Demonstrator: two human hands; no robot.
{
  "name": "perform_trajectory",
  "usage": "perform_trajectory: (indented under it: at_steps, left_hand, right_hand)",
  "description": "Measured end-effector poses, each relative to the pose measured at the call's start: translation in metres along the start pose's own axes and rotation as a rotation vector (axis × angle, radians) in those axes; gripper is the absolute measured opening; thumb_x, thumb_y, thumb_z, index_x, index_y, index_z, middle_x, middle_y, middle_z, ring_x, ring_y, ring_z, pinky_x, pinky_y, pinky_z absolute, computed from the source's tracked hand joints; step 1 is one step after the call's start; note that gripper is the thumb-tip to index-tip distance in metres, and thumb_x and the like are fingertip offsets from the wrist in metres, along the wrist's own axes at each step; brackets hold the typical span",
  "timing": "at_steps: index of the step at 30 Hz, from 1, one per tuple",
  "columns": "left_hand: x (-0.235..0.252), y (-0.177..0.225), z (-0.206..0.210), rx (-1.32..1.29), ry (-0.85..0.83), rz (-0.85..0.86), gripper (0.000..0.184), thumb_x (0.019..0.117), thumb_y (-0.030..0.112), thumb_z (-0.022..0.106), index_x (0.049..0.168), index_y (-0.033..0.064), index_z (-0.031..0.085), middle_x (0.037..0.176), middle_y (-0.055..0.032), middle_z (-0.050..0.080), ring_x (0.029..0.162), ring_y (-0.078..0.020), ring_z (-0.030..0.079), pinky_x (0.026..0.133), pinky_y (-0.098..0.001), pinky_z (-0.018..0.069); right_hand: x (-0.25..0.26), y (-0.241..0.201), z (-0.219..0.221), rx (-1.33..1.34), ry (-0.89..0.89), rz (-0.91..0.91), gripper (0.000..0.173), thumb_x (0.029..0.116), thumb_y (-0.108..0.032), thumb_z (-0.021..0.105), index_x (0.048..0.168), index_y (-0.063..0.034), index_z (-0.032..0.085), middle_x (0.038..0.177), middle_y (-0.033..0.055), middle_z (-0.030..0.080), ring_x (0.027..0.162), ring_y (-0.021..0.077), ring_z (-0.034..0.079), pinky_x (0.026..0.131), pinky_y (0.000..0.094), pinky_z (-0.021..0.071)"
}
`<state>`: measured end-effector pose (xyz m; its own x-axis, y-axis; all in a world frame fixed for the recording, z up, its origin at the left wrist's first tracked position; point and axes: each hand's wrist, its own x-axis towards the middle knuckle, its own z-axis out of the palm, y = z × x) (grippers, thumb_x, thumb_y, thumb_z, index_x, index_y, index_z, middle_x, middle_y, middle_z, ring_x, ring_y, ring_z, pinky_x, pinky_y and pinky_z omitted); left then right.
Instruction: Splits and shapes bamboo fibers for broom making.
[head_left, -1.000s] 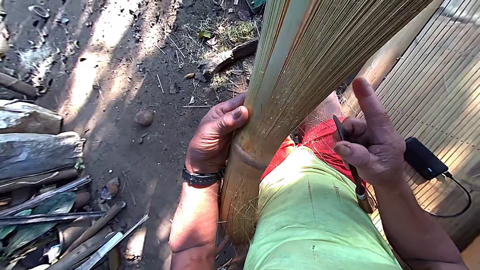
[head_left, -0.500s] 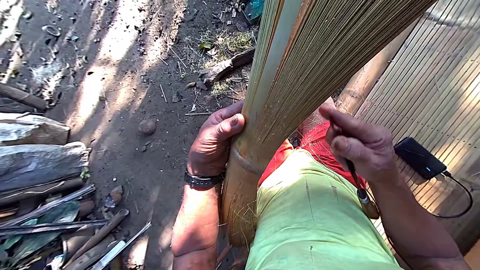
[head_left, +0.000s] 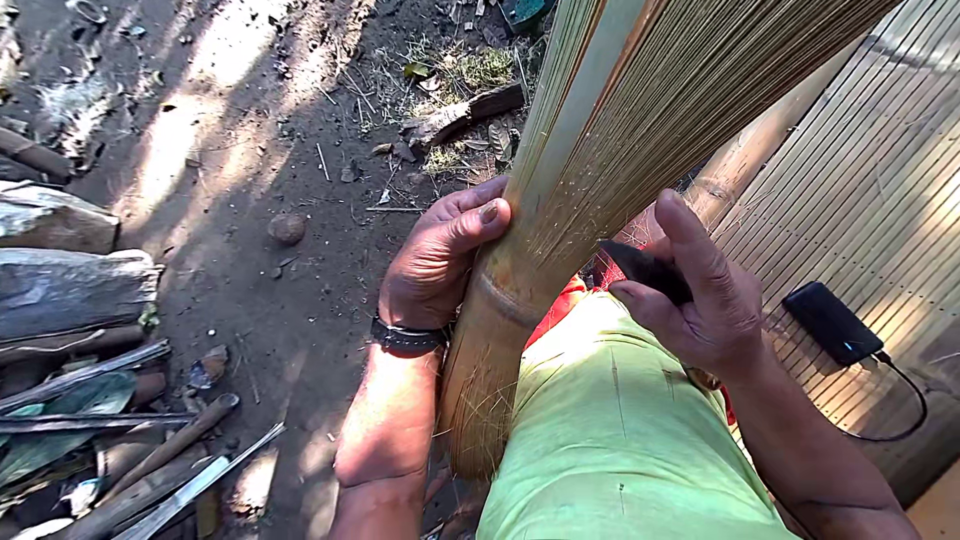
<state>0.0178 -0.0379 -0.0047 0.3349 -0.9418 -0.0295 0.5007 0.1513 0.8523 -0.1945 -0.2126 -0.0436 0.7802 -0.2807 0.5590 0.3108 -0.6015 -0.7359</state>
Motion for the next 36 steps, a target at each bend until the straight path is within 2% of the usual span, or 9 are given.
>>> perform_trajectory:
  at_steps: [3,11,14,16,17,19,23,28,36]
  left_hand:
    - [-0.001,0.0,-0.001,0.018,0.009,0.011,0.034,0.1001,0.023,0.066,0.128,0.003,0.067,0.108,-0.0077,0.075,0.095,-0.0119,0.073,0.086,-0.0282,0.0616]
    - [-0.001,-0.001,-0.005,0.012,0.005,0.007,0.033,0.0998,0.024,0.066,0.126,0.0035,0.068,0.107,-0.0067,0.075,0.094,-0.0115,0.073,0.085,-0.0276,0.0613]
    - [-0.001,-0.001,-0.006,-0.002,-0.001,0.009,0.034,0.0999,0.023,0.066,0.128,0.0035,0.067,0.108,-0.0072,0.075,0.095,-0.0119,0.072,0.086,-0.0282,0.0613]
    - [-0.002,0.0,-0.008,-0.001,0.003,0.012,0.034,0.1001,0.023,0.066,0.128,0.0028,0.067,0.108,-0.0075,0.075,0.095,-0.0118,0.072,0.086,-0.0281,0.0614]
    - [-0.003,0.0,-0.01,-0.004,0.002,0.012,0.034,0.1004,0.022,0.065,0.128,0.0023,0.067,0.108,-0.0078,0.075,0.095,-0.0119,0.073,0.086,-0.0281,0.0614]
    - [-0.003,0.001,-0.011,-0.001,-0.004,0.022,0.031,0.1011,0.022,0.063,0.125,0.0025,0.068,0.107,-0.0074,0.075,0.095,-0.0115,0.072,0.086,-0.0278,0.0611]
    - [-0.002,-0.001,-0.011,-0.015,-0.014,0.034,0.03,0.1002,0.022,0.065,0.122,0.002,0.069,0.106,-0.0085,0.075,0.094,-0.0129,0.072,0.086,-0.0291,0.0611]
    - [-0.005,0.004,0.002,0.048,0.018,0.037,0.03,0.0999,0.022,0.066,0.123,0.0028,0.069,0.104,-0.0067,0.075,0.092,-0.0111,0.073,0.084,-0.027,0.0616]
    - [-0.008,0.006,0.008,0.066,0.009,0.066,0.029,0.1004,0.019,0.063,0.123,0.0028,0.069,0.104,-0.0059,0.075,0.092,-0.0106,0.072,0.084,-0.0263,0.0612]
  right_hand:
    - [0.003,0.001,0.002,-0.015,0.002,-0.018,0.069,0.0994,-0.021,0.067,0.16,-0.0184,0.036,0.104,0.0037,0.064,0.076,0.0063,0.061,0.06,0.0239,0.0559]
    - [0.012,0.003,-0.002,-0.014,0.025,-0.066,0.047,0.1001,-0.016,0.065,0.147,-0.0144,0.058,0.098,0.0047,0.061,0.079,0.0075,0.06,0.064,0.0218,0.0534]
    - [0.01,0.002,-0.015,0.011,0.084,-0.033,0.041,0.102,-0.017,0.063,0.143,-0.0148,0.061,0.1,0.0027,0.064,0.078,0.0067,0.062,0.065,0.0242,0.0557]
    - [0.005,-0.001,-0.031,0.051,0.184,0.019,0.042,0.1041,-0.024,0.06,0.146,-0.0191,0.058,0.102,-0.002,0.068,0.072,0.0047,0.062,0.059,0.024,0.0559]
    - [0.003,-0.002,-0.039,0.056,0.243,0.037,0.043,0.1044,-0.027,0.06,0.146,-0.0203,0.057,0.098,-0.0042,0.067,0.067,0.0042,0.06,0.053,0.0236,0.0543]
    - [-0.002,-0.003,-0.048,0.07,0.313,0.05,0.047,0.1042,-0.033,0.06,0.149,-0.02,0.054,0.095,-0.0053,0.064,0.064,0.0043,0.058,0.051,0.0229,0.0521]
    - [-0.012,-0.004,-0.037,0.163,0.142,0.114,0.064,0.1024,-0.03,0.063,0.16,-0.0303,0.035,0.098,-0.0064,0.064,0.065,0.0037,0.059,0.051,0.0235,0.0549]
    - [-0.017,-0.005,-0.004,0.344,-0.1,0.188,0.078,0.0977,-0.019,0.067,0.164,-0.0196,0.026,0.084,-0.003,0.064,0.061,0.0035,0.056,0.051,0.0212,0.0526]
    - [-0.009,-0.012,-0.005,0.218,-0.064,0.134,0.078,0.0983,-0.019,0.067,0.164,-0.0164,0.026,0.088,-0.0026,0.065,0.063,0.0023,0.056,0.051,0.0203,0.053]
